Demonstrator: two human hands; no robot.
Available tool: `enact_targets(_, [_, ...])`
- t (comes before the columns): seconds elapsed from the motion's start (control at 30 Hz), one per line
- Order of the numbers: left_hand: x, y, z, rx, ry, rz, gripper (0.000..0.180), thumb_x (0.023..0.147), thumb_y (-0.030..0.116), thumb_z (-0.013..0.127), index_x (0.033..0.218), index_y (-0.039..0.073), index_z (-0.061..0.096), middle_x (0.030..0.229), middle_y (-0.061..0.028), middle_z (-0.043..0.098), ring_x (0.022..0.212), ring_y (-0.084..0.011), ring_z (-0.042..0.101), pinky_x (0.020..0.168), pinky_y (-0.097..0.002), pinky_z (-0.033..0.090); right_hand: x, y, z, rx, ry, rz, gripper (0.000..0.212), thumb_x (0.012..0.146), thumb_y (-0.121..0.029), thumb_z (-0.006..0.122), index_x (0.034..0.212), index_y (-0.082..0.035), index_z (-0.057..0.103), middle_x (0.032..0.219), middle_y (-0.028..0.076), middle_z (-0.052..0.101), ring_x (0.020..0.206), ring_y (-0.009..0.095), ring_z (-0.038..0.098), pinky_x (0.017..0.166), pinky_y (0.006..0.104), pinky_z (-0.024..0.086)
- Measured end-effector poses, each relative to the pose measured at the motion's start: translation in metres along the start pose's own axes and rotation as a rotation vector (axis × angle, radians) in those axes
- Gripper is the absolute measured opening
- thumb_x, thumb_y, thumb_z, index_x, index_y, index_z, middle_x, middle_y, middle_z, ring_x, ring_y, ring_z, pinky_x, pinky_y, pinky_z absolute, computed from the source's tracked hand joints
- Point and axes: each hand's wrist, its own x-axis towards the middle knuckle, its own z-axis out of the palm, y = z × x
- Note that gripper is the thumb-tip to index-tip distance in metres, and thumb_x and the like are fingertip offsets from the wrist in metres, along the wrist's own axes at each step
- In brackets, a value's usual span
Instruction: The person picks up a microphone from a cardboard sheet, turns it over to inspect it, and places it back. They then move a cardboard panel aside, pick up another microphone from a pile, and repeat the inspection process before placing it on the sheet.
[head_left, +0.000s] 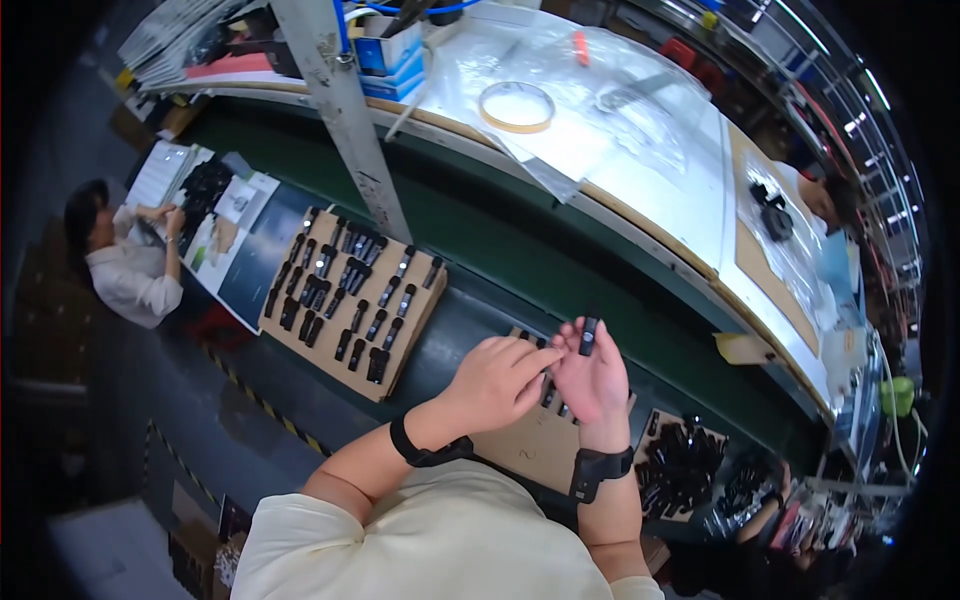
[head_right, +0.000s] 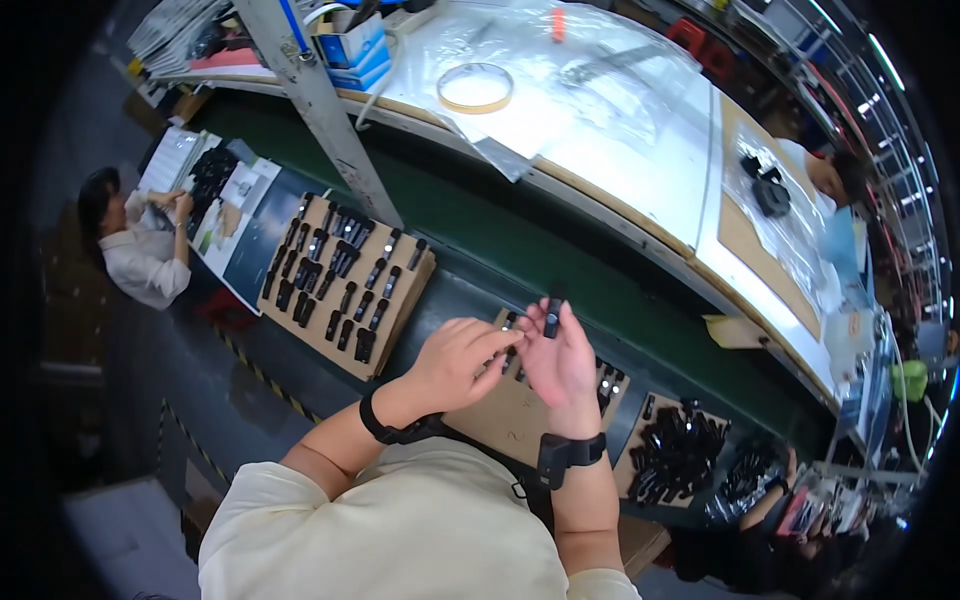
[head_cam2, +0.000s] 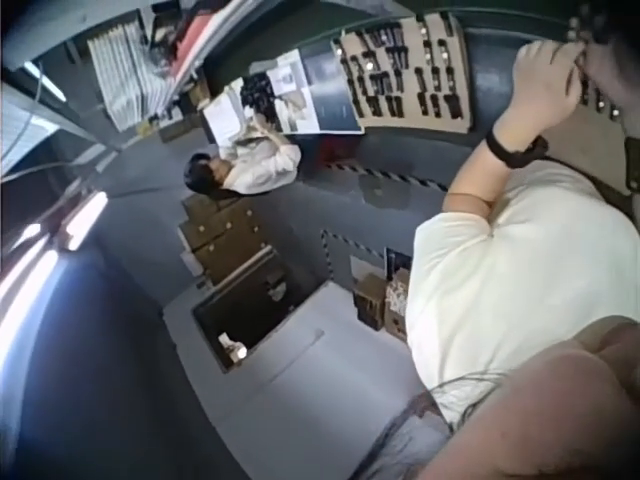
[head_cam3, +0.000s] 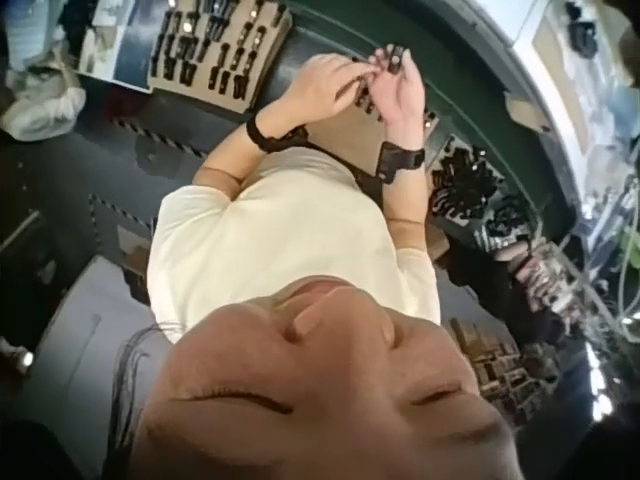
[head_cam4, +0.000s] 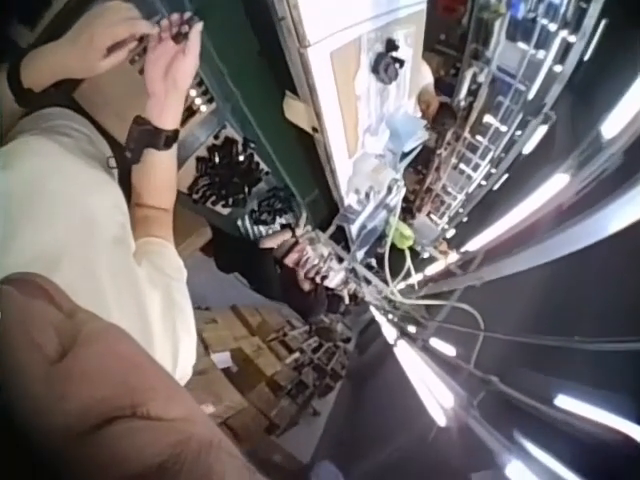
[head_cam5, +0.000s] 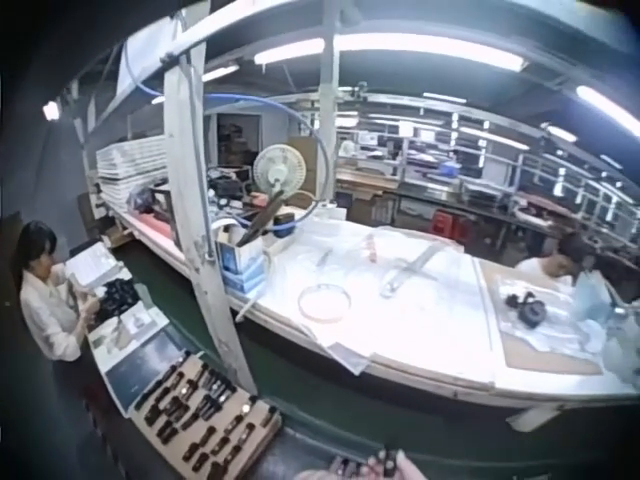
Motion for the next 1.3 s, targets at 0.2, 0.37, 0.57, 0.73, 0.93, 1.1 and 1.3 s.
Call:
enact_targets(0.2, [0.0, 0.014, 0.002, 0.153, -0.018, 0.091, 0.041, 0.074, 0.009, 0.064, 0.115, 0.007, 0.061, 0.086, -0.0067, 0.06, 0.078, -0.0253, 0.061, 0.07, -0.0378, 0.046, -0.016, 0.012, 0.004, -0.037, -0.042, -0.04, 0.027, 0.1, -0.03, 0.047, 0.103, -0.006, 0.056, 0.098, 0.008, 0.058, 0.097, 0.021, 0.054, 0.09, 0.034, 0.044])
enact_targets(0.37, [-0.002, 0.015, 0.005, 0.158, 0.042, 0.095, 0.043, 0.075, 0.007, 0.063, 0.118, 0.009, 0.06, 0.086, -0.0078, 0.061, 0.077, -0.0267, 0.06, 0.07, -0.0379, 0.046, -0.016, 0.019, 0.006, -0.044, -0.059, 0.017, 0.026, 0.1, -0.03, 0.047, 0.103, -0.006, 0.055, 0.099, 0.007, 0.058, 0.098, 0.021, 0.054, 0.093, 0.0349, 0.043])
enact_targets(0.57, [-0.011, 0.015, 0.008, 0.151, 0.055, 0.101, 0.04, 0.075, 0.012, 0.063, 0.114, 0.007, 0.06, 0.089, -0.0071, 0.062, 0.079, -0.025, 0.061, 0.07, -0.037, 0.046, -0.027, 0.019, 0.01, -0.16, -0.003, -0.038, 0.024, 0.099, -0.032, 0.049, 0.102, -0.008, 0.055, 0.101, 0.006, 0.057, 0.098, 0.019, 0.053, 0.093, 0.0343, 0.043])
enact_targets(0.73, [-0.029, 0.011, 0.003, -0.085, 0.086, -0.077, 0.026, 0.08, 0.011, 0.063, 0.105, 0.005, 0.058, 0.085, -0.0077, 0.062, 0.074, -0.0234, 0.061, 0.065, -0.036, 0.047, -0.034, 0.023, -0.007, -0.54, -0.219, -0.216, 0.017, 0.097, -0.02, 0.055, 0.104, -0.005, 0.055, 0.091, 0.004, 0.057, 0.079, 0.012, 0.053, 0.075, 0.0281, 0.046])
enact_targets(0.93, [-0.052, -0.001, -0.002, -0.536, -0.012, -0.427, 0.018, 0.088, 0.016, 0.065, 0.097, 0.003, 0.059, 0.077, -0.0071, 0.06, 0.066, -0.0181, 0.06, 0.06, -0.0325, 0.048, -0.059, 0.049, -0.026, -1.022, -0.045, -0.278, 0.02, 0.088, 0.001, 0.061, 0.107, 0.001, 0.057, 0.093, 0.003, 0.06, 0.082, 0.009, 0.055, 0.074, 0.0222, 0.047])
enact_targets(1.1, [-0.067, -0.009, -0.003, -0.643, -0.025, -0.409, 0.019, 0.088, 0.02, 0.066, 0.094, 0.003, 0.059, 0.077, -0.0056, 0.061, 0.068, -0.0153, 0.059, 0.063, -0.0299, 0.049, -0.071, 0.056, -0.015, -1.18, -0.023, -0.286, 0.021, 0.085, 0.005, 0.064, 0.105, 0.002, 0.059, 0.095, 0.003, 0.058, 0.09, 0.01, 0.056, 0.077, 0.0216, 0.047])
enact_targets(1.3, [-0.073, -0.015, -0.005, -0.713, -0.109, -0.454, 0.021, 0.09, 0.023, 0.065, 0.094, 0.003, 0.06, 0.076, -0.0047, 0.062, 0.067, -0.0154, 0.058, 0.064, -0.0296, 0.049, -0.079, 0.058, -0.014, -1.317, -0.041, -0.39, 0.021, 0.082, 0.006, 0.065, 0.102, 0.002, 0.06, 0.095, 0.005, 0.056, 0.087, 0.011, 0.055, 0.074, 0.0214, 0.046])
